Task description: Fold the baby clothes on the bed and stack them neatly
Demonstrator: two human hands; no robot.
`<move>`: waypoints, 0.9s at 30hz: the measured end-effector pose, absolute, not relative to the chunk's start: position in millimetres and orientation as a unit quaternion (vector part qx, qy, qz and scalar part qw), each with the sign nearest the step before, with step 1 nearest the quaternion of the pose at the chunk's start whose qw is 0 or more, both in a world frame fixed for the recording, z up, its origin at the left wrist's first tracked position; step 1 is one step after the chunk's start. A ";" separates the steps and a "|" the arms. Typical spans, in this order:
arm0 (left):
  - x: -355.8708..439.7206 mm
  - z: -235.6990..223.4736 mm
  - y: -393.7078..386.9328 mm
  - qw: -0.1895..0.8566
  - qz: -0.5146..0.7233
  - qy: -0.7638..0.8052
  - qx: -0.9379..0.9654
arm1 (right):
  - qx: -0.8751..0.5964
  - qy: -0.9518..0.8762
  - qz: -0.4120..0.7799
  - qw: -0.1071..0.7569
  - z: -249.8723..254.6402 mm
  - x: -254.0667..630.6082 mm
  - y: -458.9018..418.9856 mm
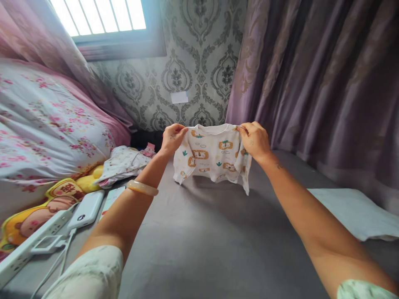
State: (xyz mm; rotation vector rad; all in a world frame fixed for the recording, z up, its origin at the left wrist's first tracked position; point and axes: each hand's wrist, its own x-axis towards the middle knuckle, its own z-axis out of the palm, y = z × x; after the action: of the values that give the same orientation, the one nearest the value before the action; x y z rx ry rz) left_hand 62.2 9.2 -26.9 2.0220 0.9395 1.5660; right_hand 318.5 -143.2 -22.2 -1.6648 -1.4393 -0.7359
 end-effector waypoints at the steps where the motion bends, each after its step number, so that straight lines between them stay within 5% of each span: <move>1: 62.5 -27.4 7.5 0.216 0.563 0.334 0.724 | -0.652 -0.571 -0.291 0.406 -23.1 318.1 -142.1; 11: 51.8 -24.7 -19.8 0.102 0.614 0.306 0.720 | -0.613 -0.575 -0.310 0.444 -23.7 305.9 -154.6; 17: 10.6 -10.1 -50.9 0.087 0.587 0.243 0.768 | -0.596 -0.634 -0.304 0.388 -18.8 301.9 -198.4; 27: -37.8 33.9 -69.8 0.213 0.472 0.285 0.807 | -0.617 -0.675 -0.048 0.402 29.2 291.1 -242.8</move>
State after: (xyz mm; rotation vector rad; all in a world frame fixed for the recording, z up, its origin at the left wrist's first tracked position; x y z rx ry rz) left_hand -37.8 -69.8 33.9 2.2386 0.7907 1.3105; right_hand 291.1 -242.8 29.2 -1.5590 -1.7053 -0.1222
